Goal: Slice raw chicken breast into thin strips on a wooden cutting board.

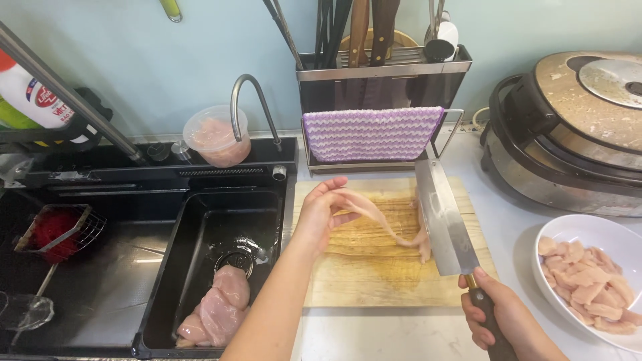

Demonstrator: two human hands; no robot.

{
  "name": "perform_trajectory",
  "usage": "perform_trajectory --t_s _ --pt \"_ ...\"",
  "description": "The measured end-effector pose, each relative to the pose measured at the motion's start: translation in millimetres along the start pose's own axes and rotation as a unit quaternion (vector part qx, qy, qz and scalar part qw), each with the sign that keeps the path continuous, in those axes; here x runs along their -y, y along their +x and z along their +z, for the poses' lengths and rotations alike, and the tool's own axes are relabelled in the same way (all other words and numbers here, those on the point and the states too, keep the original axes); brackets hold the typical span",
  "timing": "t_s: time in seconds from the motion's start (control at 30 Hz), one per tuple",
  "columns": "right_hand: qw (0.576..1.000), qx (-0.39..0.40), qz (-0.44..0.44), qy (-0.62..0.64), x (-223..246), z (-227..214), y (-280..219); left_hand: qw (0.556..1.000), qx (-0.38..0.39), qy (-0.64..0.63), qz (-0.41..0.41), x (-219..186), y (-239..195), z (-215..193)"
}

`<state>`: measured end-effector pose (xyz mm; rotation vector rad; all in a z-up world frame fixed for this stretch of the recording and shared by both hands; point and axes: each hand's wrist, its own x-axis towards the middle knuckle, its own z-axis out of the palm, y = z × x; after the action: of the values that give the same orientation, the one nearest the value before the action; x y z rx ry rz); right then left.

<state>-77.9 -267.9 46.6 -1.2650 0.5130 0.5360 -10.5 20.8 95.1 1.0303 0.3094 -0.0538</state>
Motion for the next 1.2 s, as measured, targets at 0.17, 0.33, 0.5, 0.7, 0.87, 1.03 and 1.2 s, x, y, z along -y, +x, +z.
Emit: perform_trajectory --t_s 0.17,0.33,0.5,0.7,0.87,1.03,1.2 --pt "1.000 -0.004 -0.027 -0.009 0.9 -7.4 -1.6 0.982 -0.075 0.173 -0.032 20.1 6.0 -15.2" --pt "0.995 -0.059 -0.046 -0.060 7.2 -3.1 -8.0 0.870 -0.138 0.474 0.018 37.4 -3.0 -29.0" --pt "0.977 -0.047 -0.106 -0.177 -4.0 7.2 -1.7 0.639 -0.020 0.757 0.137 56.8 14.7 -34.9" --pt "0.977 -0.062 -0.004 -0.204 -15.8 45.7 -13.1 0.652 0.030 0.758 0.002 28.2 4.9 -26.4" --pt "0.959 -0.070 -0.035 -0.274 -12.2 23.4 6.3 0.786 0.059 0.604 -0.123 -7.9 -10.9 -33.9" --pt "0.955 -0.071 -0.055 -0.284 3.3 15.6 1.6 0.894 0.105 0.421 -0.109 -19.2 0.1 -29.2" --pt "0.962 -0.054 -0.104 -0.246 13.8 21.0 -17.0 0.901 0.109 0.410 -0.088 -8.2 1.4 15.9"
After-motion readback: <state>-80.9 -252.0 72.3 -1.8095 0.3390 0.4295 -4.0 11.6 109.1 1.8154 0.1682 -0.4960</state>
